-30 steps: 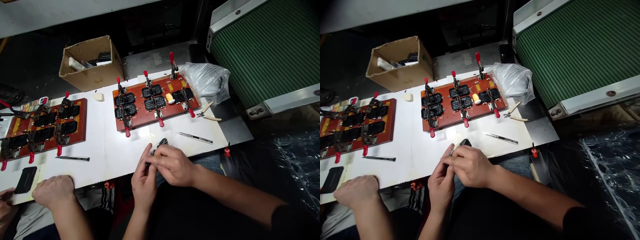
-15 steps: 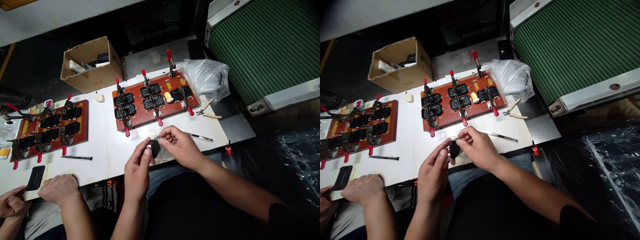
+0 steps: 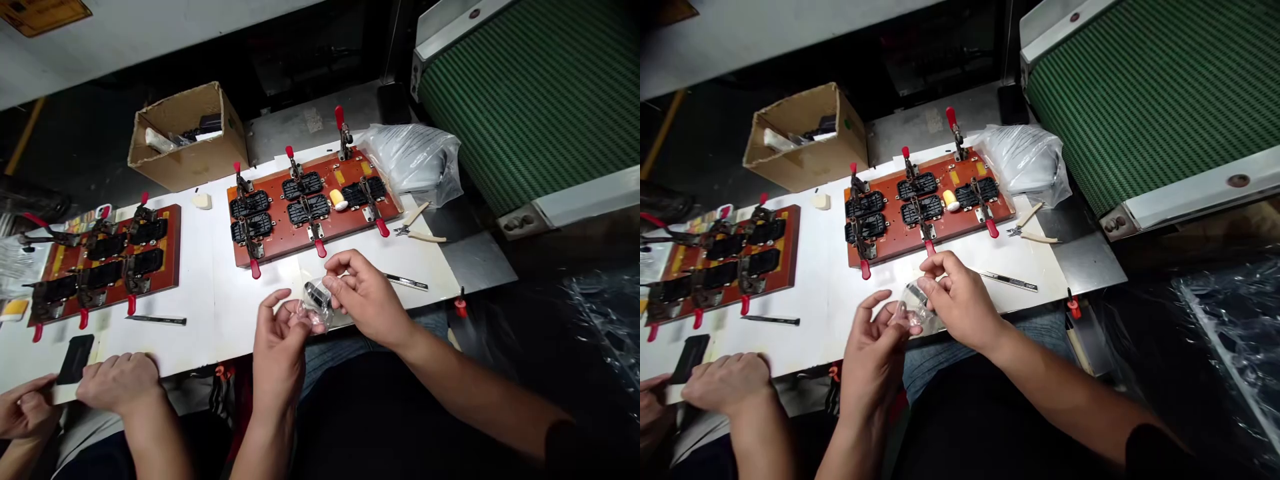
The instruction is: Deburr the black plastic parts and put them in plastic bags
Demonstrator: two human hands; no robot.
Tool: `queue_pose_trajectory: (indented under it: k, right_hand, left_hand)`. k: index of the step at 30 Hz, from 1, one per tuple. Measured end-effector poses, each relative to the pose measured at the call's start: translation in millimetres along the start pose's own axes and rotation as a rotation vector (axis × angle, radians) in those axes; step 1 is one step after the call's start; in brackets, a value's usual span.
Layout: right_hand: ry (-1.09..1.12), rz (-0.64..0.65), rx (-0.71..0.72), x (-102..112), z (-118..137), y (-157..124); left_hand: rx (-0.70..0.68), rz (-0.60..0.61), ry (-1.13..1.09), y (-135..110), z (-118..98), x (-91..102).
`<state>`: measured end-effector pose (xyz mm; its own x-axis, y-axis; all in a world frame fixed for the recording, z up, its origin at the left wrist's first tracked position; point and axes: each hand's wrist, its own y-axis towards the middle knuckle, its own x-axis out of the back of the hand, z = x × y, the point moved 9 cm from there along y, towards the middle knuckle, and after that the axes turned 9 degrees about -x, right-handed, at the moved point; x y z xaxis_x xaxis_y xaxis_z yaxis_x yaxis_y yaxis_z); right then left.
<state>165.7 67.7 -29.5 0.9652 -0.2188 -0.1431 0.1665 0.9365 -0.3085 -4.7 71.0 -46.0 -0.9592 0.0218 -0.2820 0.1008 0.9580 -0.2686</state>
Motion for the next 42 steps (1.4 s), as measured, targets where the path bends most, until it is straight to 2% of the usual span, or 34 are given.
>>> queue_pose_trajectory:
  k: [2,5,8,11,13,17,19,23,27,32,34,39,42]
  right_hand:
    - [-0.125,-0.011,0.038,-1,5,-2]
    - [-0.322,0.056,0.232,-15,25,-13]
    - [-0.536,0.243,0.480,-40,39,-36]
    - [-0.515,0.377,0.588,-43,38,-56]
    - [-0.394,0.397,0.470,-29,23,-56]
    - [-0.183,0.313,-0.133,0,-46,-38]
    - [-0.030,0.300,-0.283,1,-67,-35]
    - [0.269,0.232,-0.311,0,-70,-24]
    - [0.300,0.227,-0.286,0,-61,-18]
    - [0.252,0.280,-0.231,-3,-50,-17]
    - [0.213,0.288,-0.228,-4,-49,-17]
    - [0.057,0.246,-0.237,8,-54,-10]
    - [-0.152,0.044,-0.150,32,-50,-6]
  left_hand:
    - [0.161,0.025,-0.129,-7,19,-3.0]
    - [0.317,0.000,-0.335,-16,37,-4.6]
    - [0.312,-0.023,-0.407,-17,39,-0.9]
    - [0.285,-0.001,-0.368,-13,34,3.3]
    - [0.241,-0.006,-0.322,-10,28,7.9]
    - [0.126,0.028,-0.261,-8,18,8.1]
    - [0.105,0.080,-0.217,-11,21,4.8]
    - [0.109,0.191,-0.021,-17,39,7.5]
    - [0.136,0.278,0.157,-20,53,17.5]
    - [0.167,0.442,-0.048,-26,50,4.9]
    - [0.176,0.448,-0.061,-26,51,4.0]
    - [0.184,0.401,0.116,-21,58,8.0]
    - [0.107,0.353,0.199,-19,51,6.8]
